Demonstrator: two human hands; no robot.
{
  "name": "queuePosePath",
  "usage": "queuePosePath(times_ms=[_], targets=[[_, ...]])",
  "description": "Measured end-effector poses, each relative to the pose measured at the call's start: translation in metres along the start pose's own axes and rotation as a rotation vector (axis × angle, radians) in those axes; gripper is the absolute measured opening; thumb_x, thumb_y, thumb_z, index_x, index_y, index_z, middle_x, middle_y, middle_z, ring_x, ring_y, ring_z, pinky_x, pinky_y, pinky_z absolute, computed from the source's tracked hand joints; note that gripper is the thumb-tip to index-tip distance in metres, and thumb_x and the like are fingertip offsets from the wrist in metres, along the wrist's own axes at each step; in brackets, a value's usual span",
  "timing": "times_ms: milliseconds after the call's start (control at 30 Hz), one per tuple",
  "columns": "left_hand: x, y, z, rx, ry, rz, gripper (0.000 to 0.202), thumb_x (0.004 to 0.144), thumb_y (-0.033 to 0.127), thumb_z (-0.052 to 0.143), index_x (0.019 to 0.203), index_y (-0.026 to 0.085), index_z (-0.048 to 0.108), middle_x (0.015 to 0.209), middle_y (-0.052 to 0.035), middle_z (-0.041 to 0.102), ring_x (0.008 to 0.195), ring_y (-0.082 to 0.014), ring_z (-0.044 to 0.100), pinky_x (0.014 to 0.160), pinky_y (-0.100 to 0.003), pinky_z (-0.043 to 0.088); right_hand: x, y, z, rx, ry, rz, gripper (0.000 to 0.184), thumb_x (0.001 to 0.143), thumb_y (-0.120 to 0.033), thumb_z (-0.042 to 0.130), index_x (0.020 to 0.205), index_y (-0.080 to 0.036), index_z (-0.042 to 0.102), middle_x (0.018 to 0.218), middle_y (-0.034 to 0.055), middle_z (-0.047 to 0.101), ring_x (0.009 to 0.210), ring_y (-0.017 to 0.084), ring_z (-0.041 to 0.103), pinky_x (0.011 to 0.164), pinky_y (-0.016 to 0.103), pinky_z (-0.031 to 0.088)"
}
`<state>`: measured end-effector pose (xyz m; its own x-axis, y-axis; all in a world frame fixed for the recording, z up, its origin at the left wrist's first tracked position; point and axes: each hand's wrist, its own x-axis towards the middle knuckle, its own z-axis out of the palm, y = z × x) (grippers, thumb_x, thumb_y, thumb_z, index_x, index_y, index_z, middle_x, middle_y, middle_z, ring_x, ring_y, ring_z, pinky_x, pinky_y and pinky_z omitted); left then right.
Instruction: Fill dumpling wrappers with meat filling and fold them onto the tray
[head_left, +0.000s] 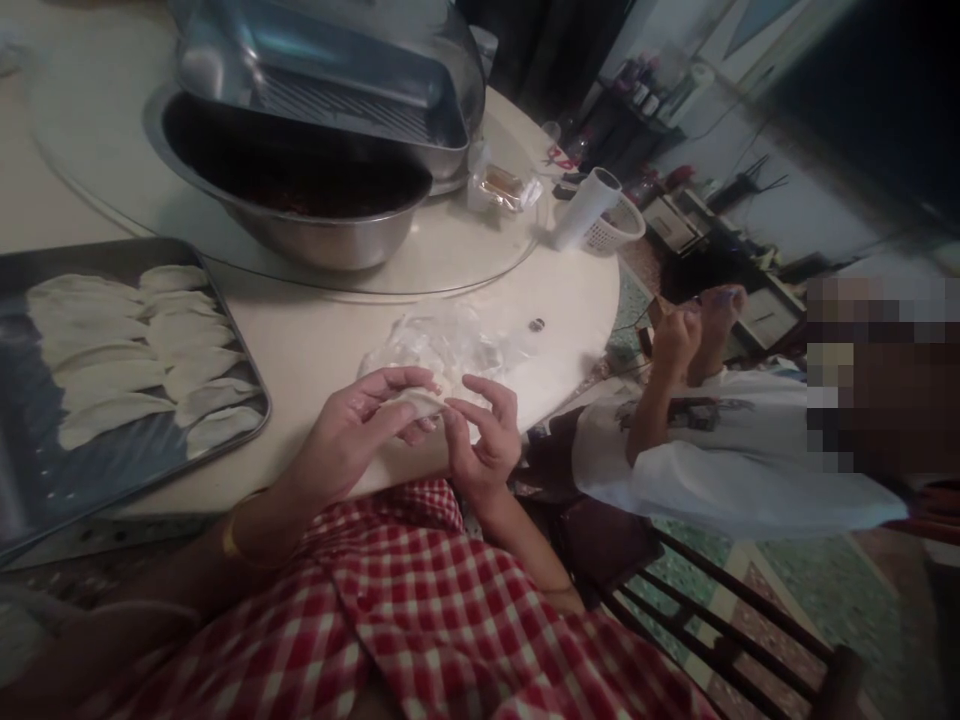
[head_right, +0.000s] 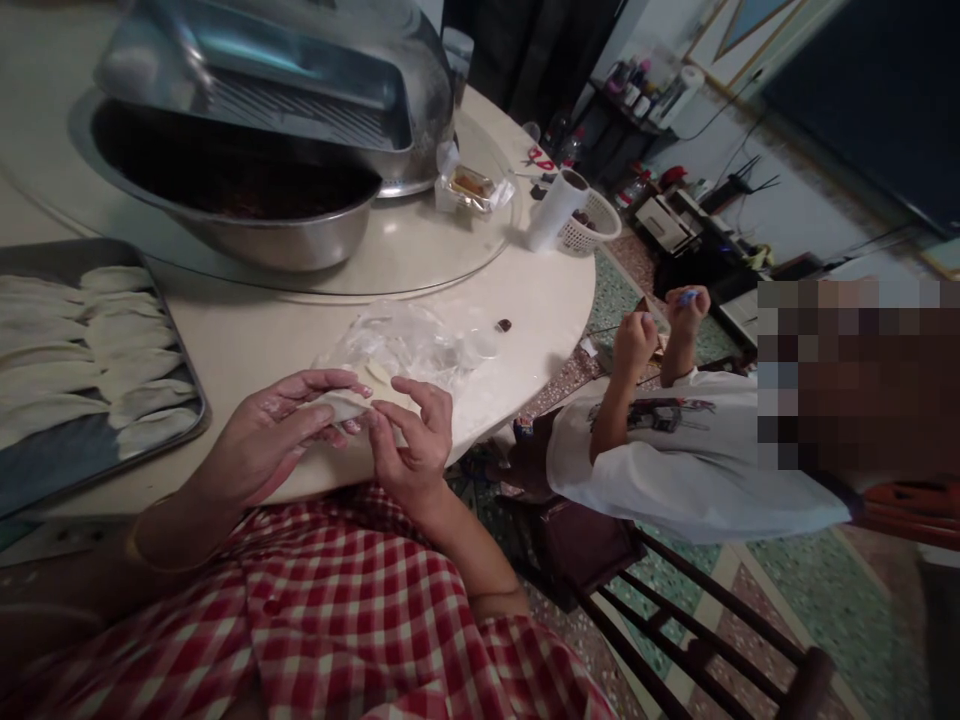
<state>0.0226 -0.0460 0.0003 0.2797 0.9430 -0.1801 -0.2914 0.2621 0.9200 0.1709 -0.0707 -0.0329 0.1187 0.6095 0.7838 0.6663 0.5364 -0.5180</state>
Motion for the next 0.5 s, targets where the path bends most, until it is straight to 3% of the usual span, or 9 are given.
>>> queuePosePath(times_ms=[167,267,400,500], targets=[[-0.0012,-0.0028,0.0,0.013,-0.026,-0.005,0.024,0.076,0.028,0.07,0.097,0.018,0.069,0.094,-0.0032,0.07,0.071,-0.0109,0.065,0.059,-0.018,0.052,-0.0031,-0.0026,0.0038,-0.09,0.08,-0.061,0.014,0.088,-0.014,0.055,0.093,-0.025,0.06,0.096,0.0042,0.066,0.09,0.018,0.063,0.08,0.039,0.053],[-0.0023,-0.0001,0.0008,-0.001,-0.002,-0.013,0.024,0.074,0.028,0.071,0.096,0.017,0.069,0.095,-0.0036,0.07,0.071,-0.0115,0.065,0.058,-0.019,0.052,-0.0066,0.0,0.0032,-0.116,0.069,-0.071,0.01,0.089,-0.02,0.055,0.094,-0.026,0.061,0.102,0.0054,0.066,0.097,0.02,0.061,0.082,0.041,0.053],[-0.004,0.0055,0.0017,-0.078,0.0,-0.064,0.028,0.067,0.028,0.077,0.091,0.017,0.07,0.094,-0.0036,0.072,0.064,-0.01,0.064,0.055,-0.019,0.051,-0.0091,0.0059,0.0017,-0.054,0.011,-0.037,0.038,0.094,-0.043,0.044,0.125,-0.025,0.056,0.124,0.0122,0.06,0.114,0.026,0.058,0.091,0.048,0.052],[-0.0058,0.0063,0.0013,-0.136,-0.056,-0.147,0.033,0.068,0.03,0.078,0.097,0.017,0.069,0.089,-0.0042,0.073,0.064,-0.0114,0.065,0.057,-0.02,0.051,-0.0077,0.0073,0.0026,0.038,-0.065,-0.024,0.045,0.094,-0.046,0.042,0.132,-0.025,0.053,0.136,0.0119,0.054,0.123,0.028,0.054,0.097,0.051,0.05]])
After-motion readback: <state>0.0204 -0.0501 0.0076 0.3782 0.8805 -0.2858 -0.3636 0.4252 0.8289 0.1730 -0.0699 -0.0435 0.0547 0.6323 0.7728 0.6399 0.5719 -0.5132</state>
